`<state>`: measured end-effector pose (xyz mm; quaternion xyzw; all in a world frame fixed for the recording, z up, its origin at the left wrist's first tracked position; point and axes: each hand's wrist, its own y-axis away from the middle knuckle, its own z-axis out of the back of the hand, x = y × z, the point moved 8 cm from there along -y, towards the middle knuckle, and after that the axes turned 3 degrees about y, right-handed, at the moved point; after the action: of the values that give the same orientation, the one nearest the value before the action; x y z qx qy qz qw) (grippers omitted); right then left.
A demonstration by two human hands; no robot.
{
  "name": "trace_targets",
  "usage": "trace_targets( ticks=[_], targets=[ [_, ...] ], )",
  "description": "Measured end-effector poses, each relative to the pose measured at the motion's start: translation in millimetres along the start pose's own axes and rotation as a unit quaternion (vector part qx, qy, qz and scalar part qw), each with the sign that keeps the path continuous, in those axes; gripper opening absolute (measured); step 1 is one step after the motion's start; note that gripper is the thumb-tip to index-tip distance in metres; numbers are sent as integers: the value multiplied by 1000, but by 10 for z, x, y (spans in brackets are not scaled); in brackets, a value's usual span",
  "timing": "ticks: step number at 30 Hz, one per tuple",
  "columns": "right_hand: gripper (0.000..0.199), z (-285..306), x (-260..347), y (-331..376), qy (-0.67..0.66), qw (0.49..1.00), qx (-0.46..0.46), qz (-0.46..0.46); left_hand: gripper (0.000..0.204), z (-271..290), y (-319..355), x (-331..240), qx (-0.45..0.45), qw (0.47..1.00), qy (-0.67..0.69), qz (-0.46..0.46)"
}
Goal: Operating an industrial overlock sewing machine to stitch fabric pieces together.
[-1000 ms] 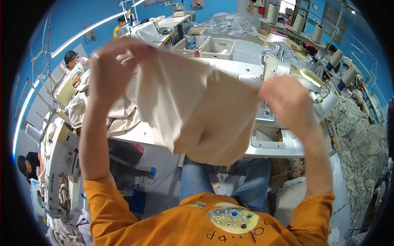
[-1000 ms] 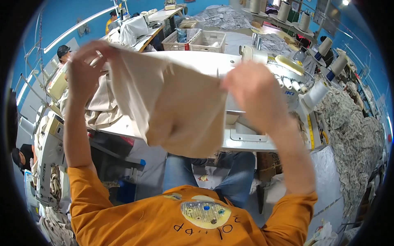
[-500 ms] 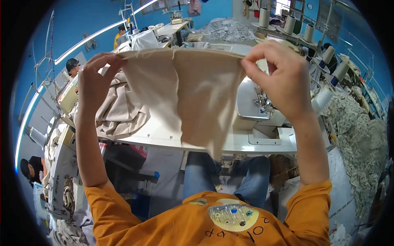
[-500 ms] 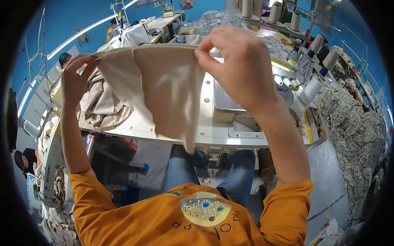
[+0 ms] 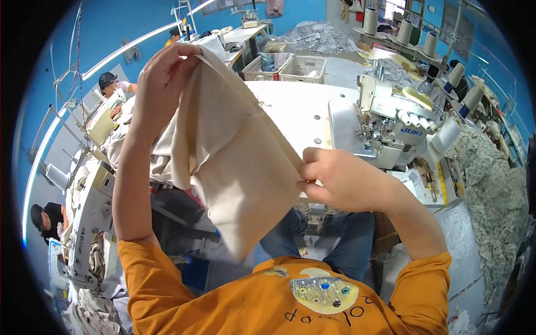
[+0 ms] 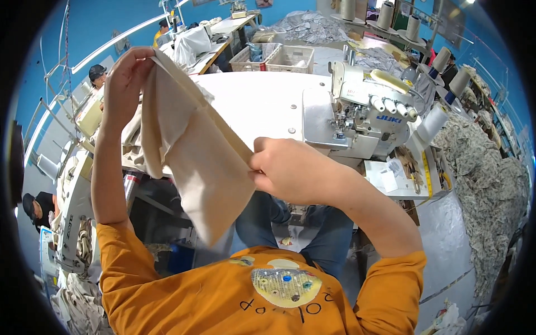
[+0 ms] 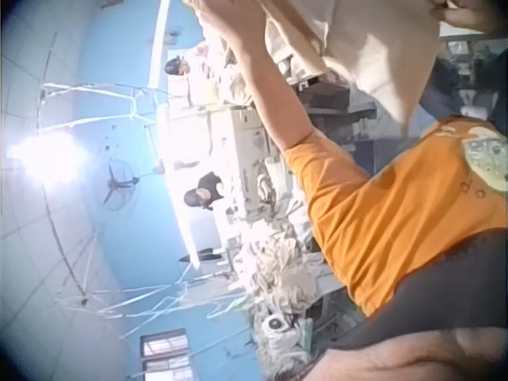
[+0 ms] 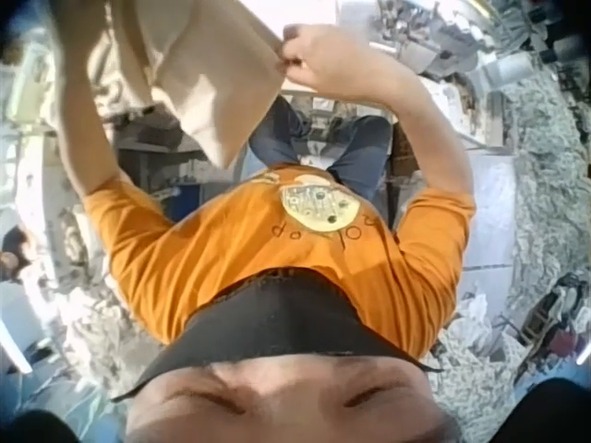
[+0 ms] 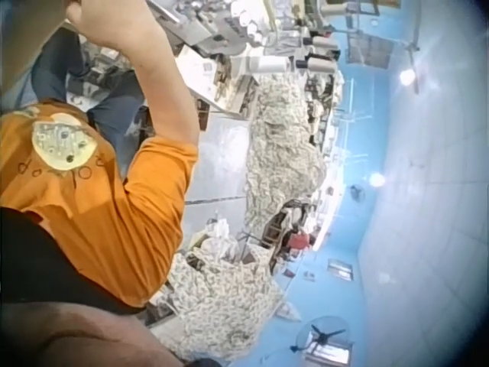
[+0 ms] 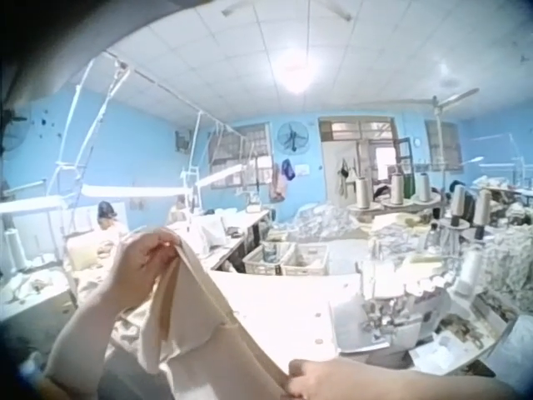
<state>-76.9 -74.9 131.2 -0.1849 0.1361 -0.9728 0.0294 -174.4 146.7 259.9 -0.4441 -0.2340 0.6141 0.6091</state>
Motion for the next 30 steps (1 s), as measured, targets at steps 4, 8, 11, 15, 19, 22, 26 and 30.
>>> trace_targets(
  ticks=[4, 8, 11, 15, 19, 22, 26, 30],
  targets=[
    [22, 208, -61, 167, 77, 991, -101, -45, 14, 7, 50, 239, -13, 1000, -9, 22],
    [10, 414, 13, 398, 76, 962, -262, -34, 14, -113, 224, 407, 13, 999, 42, 26],
    [10, 302, -124, 483, 59, 954, -288, -56, 14, -252, 276, 338, 34, 998, 46, 29],
    [8, 215, -262, 597, -23, 942, -323, -94, 10, -400, 351, 364, 84, 989, 111, 43],
    [9, 133, -454, 720, -116, 916, -351, -158, 9, -467, 397, 404, 104, 982, 152, 52],
    [10, 21, -632, 840, -182, 895, -355, -201, 10, -574, 453, 368, 148, 969, 156, 125],
    [11, -39, -674, 970, -166, 885, -367, -233, 12, -614, 504, 282, 160, 963, 157, 148],
    [14, -172, -726, 1093, -209, 862, -379, -262, 13, -645, 547, 286, 172, 970, 115, 130]
  ],
)
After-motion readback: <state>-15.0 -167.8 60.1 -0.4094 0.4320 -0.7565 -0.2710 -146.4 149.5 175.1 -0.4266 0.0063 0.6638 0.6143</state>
